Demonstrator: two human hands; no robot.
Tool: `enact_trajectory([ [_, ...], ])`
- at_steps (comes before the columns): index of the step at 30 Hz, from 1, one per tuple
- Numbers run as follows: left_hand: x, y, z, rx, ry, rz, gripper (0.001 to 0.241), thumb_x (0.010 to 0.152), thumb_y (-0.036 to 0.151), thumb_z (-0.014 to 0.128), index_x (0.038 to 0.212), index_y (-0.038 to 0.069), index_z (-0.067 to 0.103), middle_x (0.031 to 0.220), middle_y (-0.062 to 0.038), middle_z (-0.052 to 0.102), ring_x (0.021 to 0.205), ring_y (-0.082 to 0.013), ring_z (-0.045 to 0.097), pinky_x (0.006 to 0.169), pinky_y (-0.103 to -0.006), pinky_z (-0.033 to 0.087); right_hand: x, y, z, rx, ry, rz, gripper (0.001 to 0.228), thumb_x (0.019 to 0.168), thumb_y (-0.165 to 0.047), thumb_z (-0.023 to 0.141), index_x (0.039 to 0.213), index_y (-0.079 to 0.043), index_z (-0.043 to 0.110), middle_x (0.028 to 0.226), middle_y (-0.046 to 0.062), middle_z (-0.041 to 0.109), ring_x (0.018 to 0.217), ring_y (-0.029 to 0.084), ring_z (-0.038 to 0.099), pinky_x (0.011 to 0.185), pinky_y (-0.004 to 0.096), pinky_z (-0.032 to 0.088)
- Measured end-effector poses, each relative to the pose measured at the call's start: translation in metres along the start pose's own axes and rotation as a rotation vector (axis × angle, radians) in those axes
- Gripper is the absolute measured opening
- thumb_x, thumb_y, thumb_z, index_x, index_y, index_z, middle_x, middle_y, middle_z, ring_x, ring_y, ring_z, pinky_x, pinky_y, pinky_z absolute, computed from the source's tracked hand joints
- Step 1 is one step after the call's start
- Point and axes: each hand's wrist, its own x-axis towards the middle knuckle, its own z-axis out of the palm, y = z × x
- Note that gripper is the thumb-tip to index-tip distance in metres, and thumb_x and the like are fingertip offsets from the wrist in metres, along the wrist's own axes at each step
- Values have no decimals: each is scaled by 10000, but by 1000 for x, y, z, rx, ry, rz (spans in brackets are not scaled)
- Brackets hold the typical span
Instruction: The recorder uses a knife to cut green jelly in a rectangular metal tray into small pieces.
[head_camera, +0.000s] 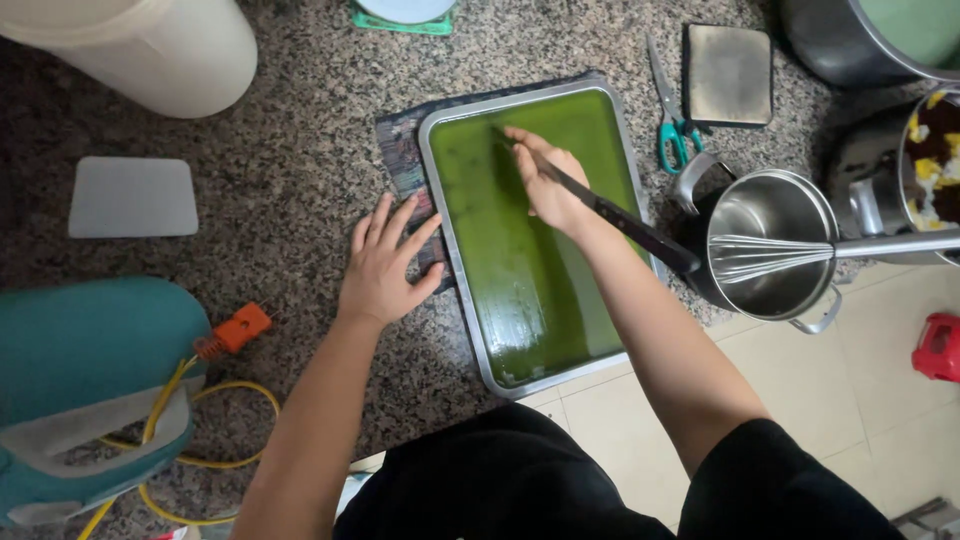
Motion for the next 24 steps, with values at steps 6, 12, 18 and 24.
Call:
enact_trajectory([
  [6,1,3,-1,-7,39,14,641,908,463,652,1506,261,548,1651,-100,393,1552,-387,277,1224,-581,250,-30,48,4,-142,55,-132,359,1058,-255,505,1355,-143,673,749,141,686,636,257,672,596,410,542],
  [12,1,0,0,43,-60,-30,641,913,453,671,1518,286,540,1655,-104,375,1556,-392,247,1234,-590,218,-116,58,-11,-239,26,-175,346,1051,-265,500,1337,-144,654,769,173,710,687,337,711,652,459,556],
  [18,0,-3,2,42,-78,-23,649,915,447,688,1523,267,548,1652,-124,379,1548,-406,244,1215,-594,211,-195,40,-32,-274,-148,23,380,1024,-243,500,1375,-170,627,621,170,647,591,340,679,604,460,530],
  [24,-1,3,-1,54,-16,-11,676,906,411,713,1529,201,556,1645,-125,406,1553,-407,278,1241,-577,239,-247,54,-34,-277,-186,16,348,1020,-218,520,1337,-144,643,609,123,644,575,296,675,594,421,532],
])
